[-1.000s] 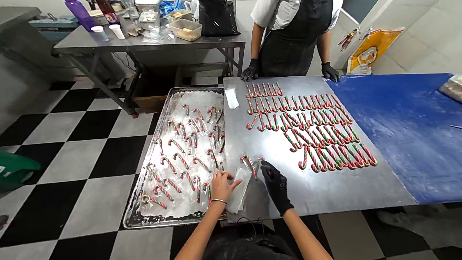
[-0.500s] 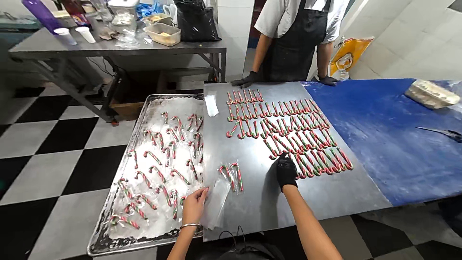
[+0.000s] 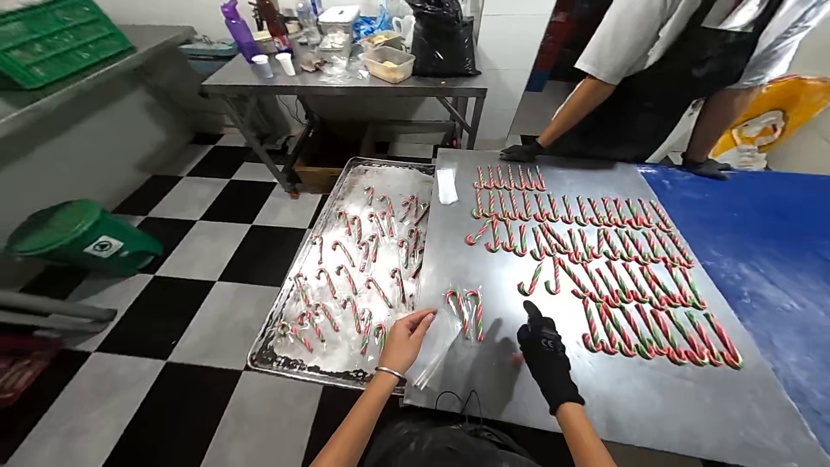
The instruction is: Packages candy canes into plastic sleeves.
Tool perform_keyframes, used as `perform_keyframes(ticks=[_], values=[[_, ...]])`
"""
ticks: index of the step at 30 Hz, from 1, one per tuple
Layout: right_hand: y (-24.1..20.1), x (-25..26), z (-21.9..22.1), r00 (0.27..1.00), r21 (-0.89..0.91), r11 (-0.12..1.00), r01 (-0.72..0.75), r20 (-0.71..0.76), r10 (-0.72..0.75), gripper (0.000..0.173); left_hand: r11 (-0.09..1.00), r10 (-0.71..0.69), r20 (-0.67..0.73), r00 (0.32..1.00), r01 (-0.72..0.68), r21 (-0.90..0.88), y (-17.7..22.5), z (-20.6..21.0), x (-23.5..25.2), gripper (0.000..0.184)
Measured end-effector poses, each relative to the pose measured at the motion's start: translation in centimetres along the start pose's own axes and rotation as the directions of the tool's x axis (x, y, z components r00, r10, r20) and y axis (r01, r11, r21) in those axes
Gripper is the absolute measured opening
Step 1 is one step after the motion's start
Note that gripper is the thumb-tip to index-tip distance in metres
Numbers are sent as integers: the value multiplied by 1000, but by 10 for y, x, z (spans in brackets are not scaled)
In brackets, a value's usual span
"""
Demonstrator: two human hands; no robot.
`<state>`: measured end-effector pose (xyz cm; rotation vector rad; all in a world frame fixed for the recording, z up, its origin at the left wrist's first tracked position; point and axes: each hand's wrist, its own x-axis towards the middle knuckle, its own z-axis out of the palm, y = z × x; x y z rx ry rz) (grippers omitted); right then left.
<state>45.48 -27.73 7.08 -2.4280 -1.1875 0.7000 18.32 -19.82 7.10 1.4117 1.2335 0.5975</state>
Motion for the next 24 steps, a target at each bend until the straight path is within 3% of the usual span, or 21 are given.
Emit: perform_keyframes(ticks=[2,4,7,11,16,18,20,22,23,24], values=[[-10,-19,-6,985,377,910,173,-60,-162,41,996,66,-54,996,-68,-50,1,-1,-4,26],[-35,-43,-15,954,578,760,298,-171,-245,41,983,146,-133,980,-159,-94,3,1,-9,18],[-74,-73,-30,871,603,629,490,-368,-326,58,936,332,-135,934,-344,-79,6,0,-17,20],[-101,-89,-34,775,510,587,628,-471,-421,48,864,503,-80,861,-501,40,13,-2,-21,26],[-104,-88,-21,726,433,584,687,-441,-527,27,738,674,-26,738,-674,31,20,-3,-20,23],[-99,-83,-17,688,244,655,715,-411,-598,27,733,680,-20,733,-680,-6,26,-2,-23,21],[-91,-81,-15,712,23,723,691,-201,-673,42,761,642,-89,761,-647,-50,33,5,-26,18],[-83,-82,-11,799,130,793,595,13,-602,67,794,597,-92,797,-603,-73,33,12,-28,14],[-80,-83,-9,833,280,814,508,81,-548,71,802,590,-51,806,-592,-72,32,16,-29,14],[-75,-82,-6,853,404,807,431,109,-510,63,804,591,-2,807,-589,-82,31,19,-30,15]])
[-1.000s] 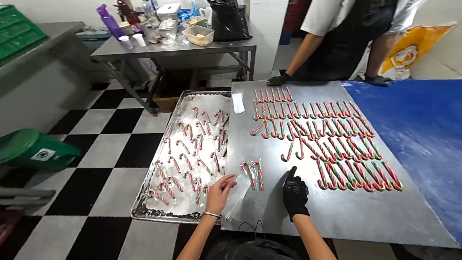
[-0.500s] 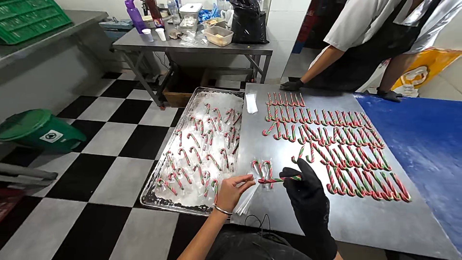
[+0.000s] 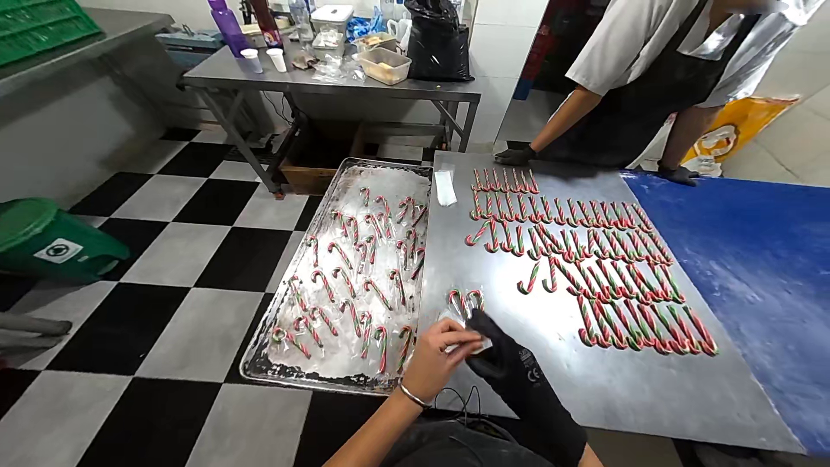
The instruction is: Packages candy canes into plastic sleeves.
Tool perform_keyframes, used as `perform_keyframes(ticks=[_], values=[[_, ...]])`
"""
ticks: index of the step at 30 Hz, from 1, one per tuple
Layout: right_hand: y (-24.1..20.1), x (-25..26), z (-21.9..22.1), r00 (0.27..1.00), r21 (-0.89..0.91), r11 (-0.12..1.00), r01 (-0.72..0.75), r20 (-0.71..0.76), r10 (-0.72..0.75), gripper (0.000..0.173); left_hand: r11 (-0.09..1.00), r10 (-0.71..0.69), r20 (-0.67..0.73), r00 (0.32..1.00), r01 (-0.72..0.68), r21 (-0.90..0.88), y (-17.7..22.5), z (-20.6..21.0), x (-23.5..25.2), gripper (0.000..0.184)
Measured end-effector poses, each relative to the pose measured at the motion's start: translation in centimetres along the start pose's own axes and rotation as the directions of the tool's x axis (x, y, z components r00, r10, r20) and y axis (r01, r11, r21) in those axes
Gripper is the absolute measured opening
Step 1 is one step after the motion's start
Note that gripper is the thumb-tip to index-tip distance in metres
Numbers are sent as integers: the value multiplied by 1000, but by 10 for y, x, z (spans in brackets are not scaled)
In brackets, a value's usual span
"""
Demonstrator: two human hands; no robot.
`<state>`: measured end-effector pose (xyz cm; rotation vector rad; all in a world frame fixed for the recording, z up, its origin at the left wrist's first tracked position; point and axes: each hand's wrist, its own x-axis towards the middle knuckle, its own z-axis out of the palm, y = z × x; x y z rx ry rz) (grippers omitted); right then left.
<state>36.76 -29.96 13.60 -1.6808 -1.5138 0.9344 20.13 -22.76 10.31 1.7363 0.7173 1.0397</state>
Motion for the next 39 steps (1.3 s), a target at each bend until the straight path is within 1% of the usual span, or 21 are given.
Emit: perform_keyframes(ticks=[1,2,4,6,8,10,12,14,15,16,17,19,22,24,26,27,30,33,35,36,39], values=[[7,-1,1,999,62,997,-34,-21,36,50,1000,-21,43,999,22,-10,-1,2,-2,19],[13,-1,1,996,39,998,-51,-73,53,37,997,-82,61,995,83,-4,-4,1,-2,24],[26,9,0,965,-70,997,-40,-260,21,26,940,-322,18,947,317,127,-21,-11,9,39],[44,23,4,911,-91,994,-64,-411,21,23,779,-542,-1,840,503,375,-57,-27,20,54],[69,37,17,854,-52,995,-89,-518,49,20,621,-671,41,740,532,576,-92,-29,23,65],[97,44,32,839,-24,997,-72,-543,48,22,564,-702,71,709,492,663,-110,-25,22,59],[125,34,41,871,-100,994,-38,-492,-16,27,583,-697,101,710,478,657,-114,-20,20,48],[148,16,36,918,-278,960,28,-372,-135,46,631,-668,114,736,478,611,-114,-19,18,38],[157,10,30,918,-400,914,62,-337,-210,57,660,-649,109,753,486,573,-114,-20,15,34],[165,10,19,906,-495,866,77,-327,-268,61,686,-639,108,762,500,529,-114,-22,13,32],[170,20,2,901,-565,824,40,-336,-274,60,705,-634,106,766,517,485,-113,-23,10,33],[167,63,-40,904,-620,766,-172,-407,-127,54,715,-640,74,765,557,423,-107,-24,2,33],[159,145,-86,859,-572,669,-475,-465,212,59,644,-674,-77,735,635,427,-97,-23,-5,32],[157,181,-85,800,-561,575,-596,-479,362,59,604,-691,-125,712,663,442,-87,-25,-5,35],[141,187,-60,759,-564,508,-651,-484,436,55,636,-678,-117,726,659,402,-81,-30,-9,31],[132,180,-44,760,-577,496,-649,-461,458,55,673,-658,-117,744,651,352,-80,-32,-11,29],[106,132,3,852,-666,547,-506,-290,436,57,778,-570,-187,800,599,188,-75,-30,-14,23],[83,85,14,912,-593,709,-381,-116,393,51,857,-469,-209,858,499,127,-64,-26,-12,21],[76,65,1,945,-373,868,-327,-139,296,48,897,-409,-148,900,426,114,-58,-23,-10,27],[71,57,-6,955,-257,926,-277,-179,236,46,901,-416,-116,902,426,83,-54,-22,-8,29],[48,36,-21,934,29,992,-126,-334,128,48,863,-505,-59,861,504,-30,-43,-16,0,27]])
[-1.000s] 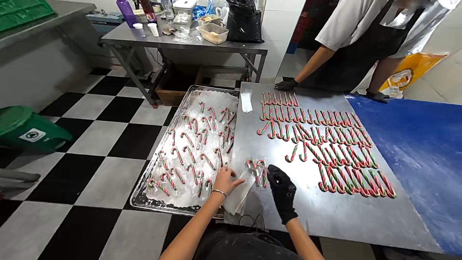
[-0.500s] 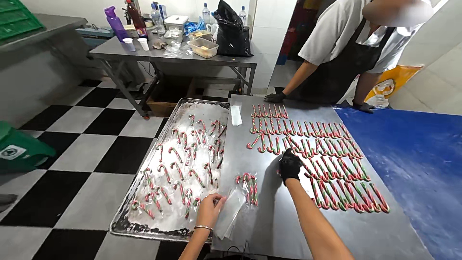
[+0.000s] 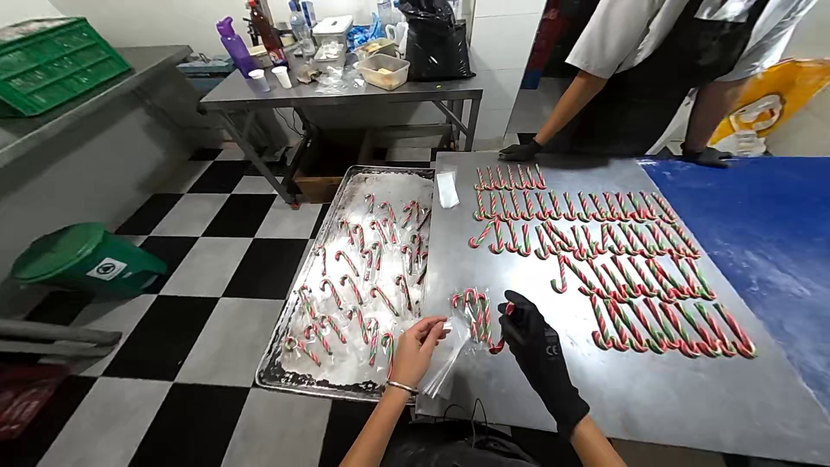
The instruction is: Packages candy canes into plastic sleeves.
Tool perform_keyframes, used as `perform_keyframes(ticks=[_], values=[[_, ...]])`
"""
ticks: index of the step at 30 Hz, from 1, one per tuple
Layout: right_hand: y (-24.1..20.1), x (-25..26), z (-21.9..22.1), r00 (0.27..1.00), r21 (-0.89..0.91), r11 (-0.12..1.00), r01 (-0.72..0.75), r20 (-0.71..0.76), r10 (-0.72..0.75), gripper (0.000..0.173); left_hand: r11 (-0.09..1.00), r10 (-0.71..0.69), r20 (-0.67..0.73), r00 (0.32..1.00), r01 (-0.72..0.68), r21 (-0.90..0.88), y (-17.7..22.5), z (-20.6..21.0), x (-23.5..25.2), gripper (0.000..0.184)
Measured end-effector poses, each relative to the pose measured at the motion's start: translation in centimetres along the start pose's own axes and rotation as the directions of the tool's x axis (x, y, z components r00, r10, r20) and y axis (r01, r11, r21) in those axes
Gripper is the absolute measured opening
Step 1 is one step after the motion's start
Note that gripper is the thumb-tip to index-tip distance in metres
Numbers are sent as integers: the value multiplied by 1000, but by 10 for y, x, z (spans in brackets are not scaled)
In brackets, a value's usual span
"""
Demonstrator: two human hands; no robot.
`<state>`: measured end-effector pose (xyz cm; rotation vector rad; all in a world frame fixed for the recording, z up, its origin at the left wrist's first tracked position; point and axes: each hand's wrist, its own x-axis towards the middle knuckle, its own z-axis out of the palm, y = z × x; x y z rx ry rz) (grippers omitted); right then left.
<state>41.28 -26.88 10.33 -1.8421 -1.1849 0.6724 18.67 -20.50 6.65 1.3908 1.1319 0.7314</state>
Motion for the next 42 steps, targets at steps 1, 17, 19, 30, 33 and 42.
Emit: perform_keyframes(ticks=[1,17,19,30,33,42], values=[[-6,-6,-5,999,58,998,19,-39,-17,51,1000,-21,19,1000,21,-1,3,1,0,28],[-59,-53,2,891,287,879,381,-368,-266,36,831,554,42,831,-556,30,31,20,-13,23],[-56,-52,2,896,280,886,371,-357,-263,36,823,564,49,824,-566,43,31,19,-15,24],[-61,-52,-26,844,246,878,411,-466,-265,44,952,301,28,953,-302,44,28,16,-12,28],[-59,-54,-26,858,217,895,389,-438,-267,42,970,241,82,967,-243,16,30,16,-12,35],[-59,-59,-26,872,197,911,362,-416,-257,41,934,349,78,934,-353,56,30,20,-14,21]])
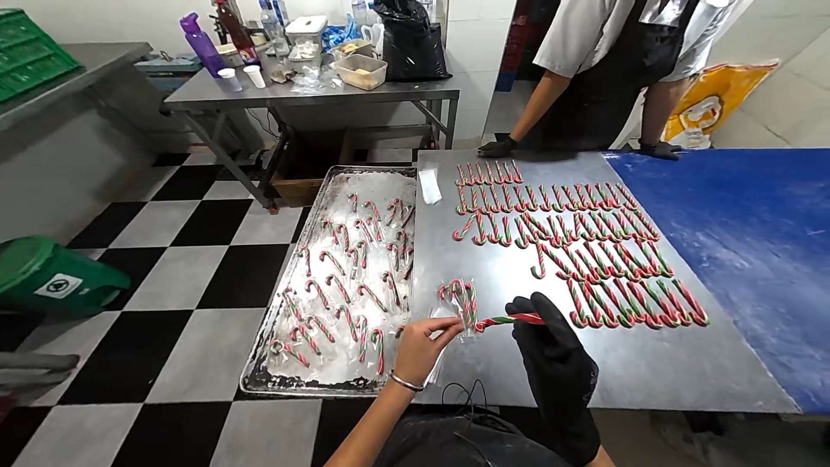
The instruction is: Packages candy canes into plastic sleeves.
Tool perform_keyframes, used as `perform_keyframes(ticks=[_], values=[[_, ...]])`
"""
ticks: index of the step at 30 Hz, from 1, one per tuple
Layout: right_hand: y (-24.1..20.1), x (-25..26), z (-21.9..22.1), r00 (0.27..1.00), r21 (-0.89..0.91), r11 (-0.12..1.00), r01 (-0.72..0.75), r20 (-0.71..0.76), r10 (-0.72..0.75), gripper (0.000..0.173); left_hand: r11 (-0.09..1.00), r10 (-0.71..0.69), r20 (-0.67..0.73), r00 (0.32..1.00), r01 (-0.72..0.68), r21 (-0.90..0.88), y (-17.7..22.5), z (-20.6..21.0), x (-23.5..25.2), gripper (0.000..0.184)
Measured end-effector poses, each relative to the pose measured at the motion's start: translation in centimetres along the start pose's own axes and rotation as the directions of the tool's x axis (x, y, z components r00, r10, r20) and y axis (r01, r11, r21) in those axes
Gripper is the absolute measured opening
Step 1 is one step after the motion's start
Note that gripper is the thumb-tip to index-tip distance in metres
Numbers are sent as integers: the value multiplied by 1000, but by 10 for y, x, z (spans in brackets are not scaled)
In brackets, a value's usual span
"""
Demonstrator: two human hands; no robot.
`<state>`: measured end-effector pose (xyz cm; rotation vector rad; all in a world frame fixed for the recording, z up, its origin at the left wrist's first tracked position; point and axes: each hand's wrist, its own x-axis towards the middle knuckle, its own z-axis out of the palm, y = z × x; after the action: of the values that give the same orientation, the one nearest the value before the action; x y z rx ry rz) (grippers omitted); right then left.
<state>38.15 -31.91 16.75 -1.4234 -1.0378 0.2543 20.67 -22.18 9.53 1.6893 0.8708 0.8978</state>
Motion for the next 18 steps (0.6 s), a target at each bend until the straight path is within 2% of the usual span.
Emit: perform_keyframes(ticks=[3,8,10,11,12,13,14,16,18], values=[[-1,-2,3,1000,20,1000,13,20,-13,40,988,146,-21,989,-145,49,1,3,-1,24],[7,-10,14,998,-16,999,32,59,-31,31,959,284,-24,958,-284,-1,11,9,-2,22],[20,-14,12,974,-172,977,122,212,-84,30,952,301,-43,953,-303,-46,15,13,-3,17],[23,-15,9,930,-252,957,140,365,-40,39,953,292,-71,954,-296,-60,16,16,-5,15],[23,-16,4,854,-299,950,93,514,79,54,958,276,-89,957,-282,-61,16,19,-6,13],[24,-18,0,766,-304,953,-18,608,208,66,964,253,-74,965,-258,-68,15,20,-9,12],[23,-19,-4,708,-263,953,-149,644,288,69,970,230,-38,973,-232,-74,14,22,-13,11],[27,-20,-8,683,-207,926,-315,628,373,54,977,206,60,977,-202,-67,15,26,-18,13],[34,-21,-8,738,-248,918,-310,546,397,31,989,145,99,985,-142,-37,12,23,-18,20]])
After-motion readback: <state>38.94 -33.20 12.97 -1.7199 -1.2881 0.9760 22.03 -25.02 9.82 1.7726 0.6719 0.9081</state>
